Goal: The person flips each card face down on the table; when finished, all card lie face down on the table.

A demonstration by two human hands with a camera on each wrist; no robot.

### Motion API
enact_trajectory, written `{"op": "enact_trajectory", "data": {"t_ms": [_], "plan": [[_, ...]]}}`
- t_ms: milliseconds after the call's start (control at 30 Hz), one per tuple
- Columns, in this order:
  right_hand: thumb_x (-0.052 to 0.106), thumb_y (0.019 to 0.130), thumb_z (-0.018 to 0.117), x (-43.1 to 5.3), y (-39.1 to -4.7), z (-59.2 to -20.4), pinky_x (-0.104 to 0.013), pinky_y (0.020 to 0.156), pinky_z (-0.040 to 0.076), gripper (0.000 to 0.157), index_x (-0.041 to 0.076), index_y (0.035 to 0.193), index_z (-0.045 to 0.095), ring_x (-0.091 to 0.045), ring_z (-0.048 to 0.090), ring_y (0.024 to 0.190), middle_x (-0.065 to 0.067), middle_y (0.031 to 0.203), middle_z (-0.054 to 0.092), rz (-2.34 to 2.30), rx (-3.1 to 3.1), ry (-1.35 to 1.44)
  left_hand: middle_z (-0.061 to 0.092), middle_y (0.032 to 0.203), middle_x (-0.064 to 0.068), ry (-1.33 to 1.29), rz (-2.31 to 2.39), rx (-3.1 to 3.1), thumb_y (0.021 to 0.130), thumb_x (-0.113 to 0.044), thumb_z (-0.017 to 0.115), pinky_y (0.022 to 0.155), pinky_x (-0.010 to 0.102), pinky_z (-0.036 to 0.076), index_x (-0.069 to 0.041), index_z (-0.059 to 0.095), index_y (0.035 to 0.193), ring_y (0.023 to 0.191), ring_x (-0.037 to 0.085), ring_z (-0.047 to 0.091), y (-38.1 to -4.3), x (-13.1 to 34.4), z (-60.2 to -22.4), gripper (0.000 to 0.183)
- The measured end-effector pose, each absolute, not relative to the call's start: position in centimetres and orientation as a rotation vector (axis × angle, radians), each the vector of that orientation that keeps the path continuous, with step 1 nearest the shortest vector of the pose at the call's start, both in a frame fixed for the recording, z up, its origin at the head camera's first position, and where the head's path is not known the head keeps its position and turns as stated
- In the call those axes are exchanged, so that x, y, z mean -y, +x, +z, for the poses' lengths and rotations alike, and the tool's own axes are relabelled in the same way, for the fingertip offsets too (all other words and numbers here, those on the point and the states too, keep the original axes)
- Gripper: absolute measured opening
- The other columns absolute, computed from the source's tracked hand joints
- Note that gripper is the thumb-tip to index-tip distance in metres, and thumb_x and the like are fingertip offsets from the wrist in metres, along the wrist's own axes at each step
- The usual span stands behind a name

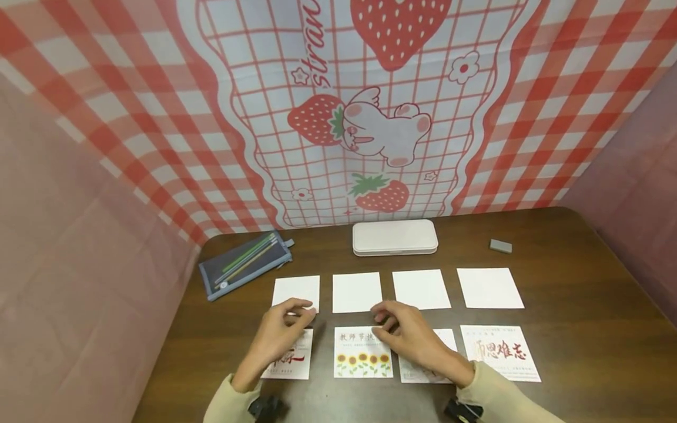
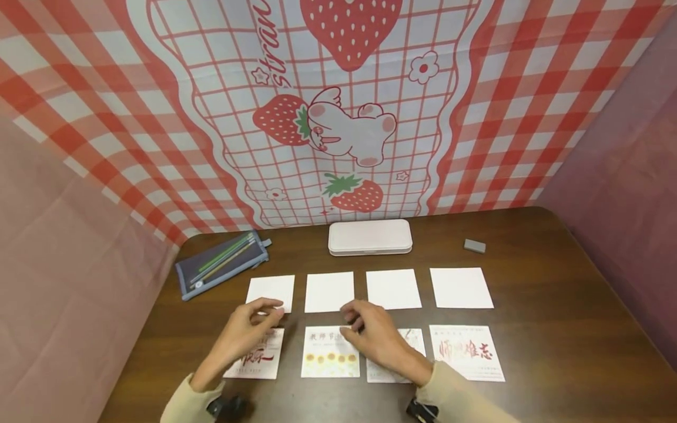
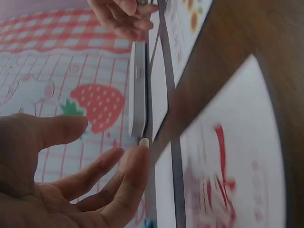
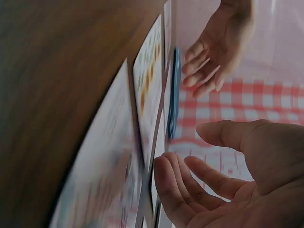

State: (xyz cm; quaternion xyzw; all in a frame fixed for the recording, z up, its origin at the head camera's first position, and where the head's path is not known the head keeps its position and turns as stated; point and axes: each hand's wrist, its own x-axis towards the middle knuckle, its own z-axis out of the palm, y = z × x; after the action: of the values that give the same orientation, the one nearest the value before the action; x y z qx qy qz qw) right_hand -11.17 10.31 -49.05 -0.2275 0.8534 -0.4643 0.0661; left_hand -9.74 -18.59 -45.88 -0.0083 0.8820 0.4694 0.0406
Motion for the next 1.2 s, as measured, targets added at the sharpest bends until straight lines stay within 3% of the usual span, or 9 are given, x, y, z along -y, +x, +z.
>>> {"op": "enact_trajectory", "data": {"t_ms": [200, 333, 467, 667, 767, 967, 1200], "plan": [[0.017, 0.096, 0.074, -7.5, -10.3, -49.1, -0.019, 0.073, 0.06, 0.032, 0.0, 0.122, 0.068, -0.01, 0.072, 0.088, -0.011, 0.106, 0.072, -1.447, -2.407, -0.777, 0.079, 0.102, 0.008, -0.146, 1.333, -2.814, 0.097, -0.024, 0.074, 0.084, 0.033, 0.063, -0.004, 0.076, 0.115, 0.092, 0.02, 0.077, -8.2, 20.6, -45.8, 0.027], [0.014, 0.096, 0.075, -5.8, -9.9, -49.0, -0.019, 0.081, 0.062, 0.037, -0.001, 0.127, 0.066, -0.014, 0.074, 0.095, -0.016, 0.113, 0.072, -1.532, -2.232, -0.792, 0.077, 0.109, 0.01, -0.25, 1.248, -2.847, 0.097, -0.028, 0.074, 0.086, 0.03, 0.062, -0.006, 0.076, 0.117, 0.097, 0.02, 0.074, -7.1, 21.8, -45.7, 0.03], [0.013, 0.096, 0.074, -4.7, -9.6, -48.5, -0.019, 0.089, 0.06, 0.043, 0.001, 0.135, 0.061, -0.027, 0.073, 0.109, -0.02, 0.126, 0.068, -1.59, -2.061, -0.768, 0.073, 0.114, 0.012, -0.333, 1.159, -2.881, 0.096, -0.032, 0.075, 0.083, 0.027, 0.058, -0.011, 0.077, 0.118, 0.099, 0.02, 0.07, -6.0, 22.6, -45.6, 0.031], [0.019, 0.098, 0.074, -3.3, -9.2, -48.2, -0.018, 0.095, 0.056, 0.06, 0.005, 0.15, 0.048, -0.035, 0.064, 0.129, -0.02, 0.146, 0.057, -1.52, -1.874, -0.733, 0.068, 0.123, 0.023, -0.335, 1.118, -2.919, 0.095, -0.033, 0.077, 0.092, 0.044, 0.062, -0.007, 0.072, 0.126, 0.109, 0.033, 0.068, -5.0, 23.3, -45.9, 0.041], [0.019, 0.097, 0.074, -3.1, -9.1, -48.4, -0.026, 0.103, 0.056, 0.071, 0.005, 0.156, 0.039, -0.039, 0.057, 0.138, -0.021, 0.156, 0.048, -1.51, -1.816, -0.715, 0.067, 0.126, 0.024, -0.329, 1.129, -2.901, 0.093, -0.036, 0.079, 0.095, 0.049, 0.061, -0.005, 0.069, 0.131, 0.113, 0.037, 0.068, -4.5, 23.2, -46.1, 0.05], [0.023, 0.095, 0.075, -2.8, -9.0, -48.7, -0.052, 0.117, 0.048, 0.082, 0.008, 0.161, 0.03, -0.04, 0.049, 0.146, -0.022, 0.163, 0.041, -1.532, -1.787, -0.662, 0.07, 0.126, 0.02, -0.364, 1.131, -2.886, 0.091, -0.038, 0.08, 0.094, 0.048, 0.059, -0.004, 0.065, 0.135, 0.113, 0.031, 0.068, -3.6, 23.2, -46.2, 0.057], [0.018, 0.097, 0.073, -2.2, -8.8, -49.2, -0.056, 0.125, 0.036, 0.082, 0.003, 0.162, 0.026, -0.039, 0.043, 0.151, -0.023, 0.164, 0.039, -1.59, -1.707, -0.639, 0.067, 0.137, 0.022, -0.41, 1.216, -2.822, 0.091, -0.039, 0.08, 0.098, 0.047, 0.06, -0.003, 0.061, 0.14, 0.12, 0.036, 0.067, -2.9, 23.4, -46.2, 0.064]]}}
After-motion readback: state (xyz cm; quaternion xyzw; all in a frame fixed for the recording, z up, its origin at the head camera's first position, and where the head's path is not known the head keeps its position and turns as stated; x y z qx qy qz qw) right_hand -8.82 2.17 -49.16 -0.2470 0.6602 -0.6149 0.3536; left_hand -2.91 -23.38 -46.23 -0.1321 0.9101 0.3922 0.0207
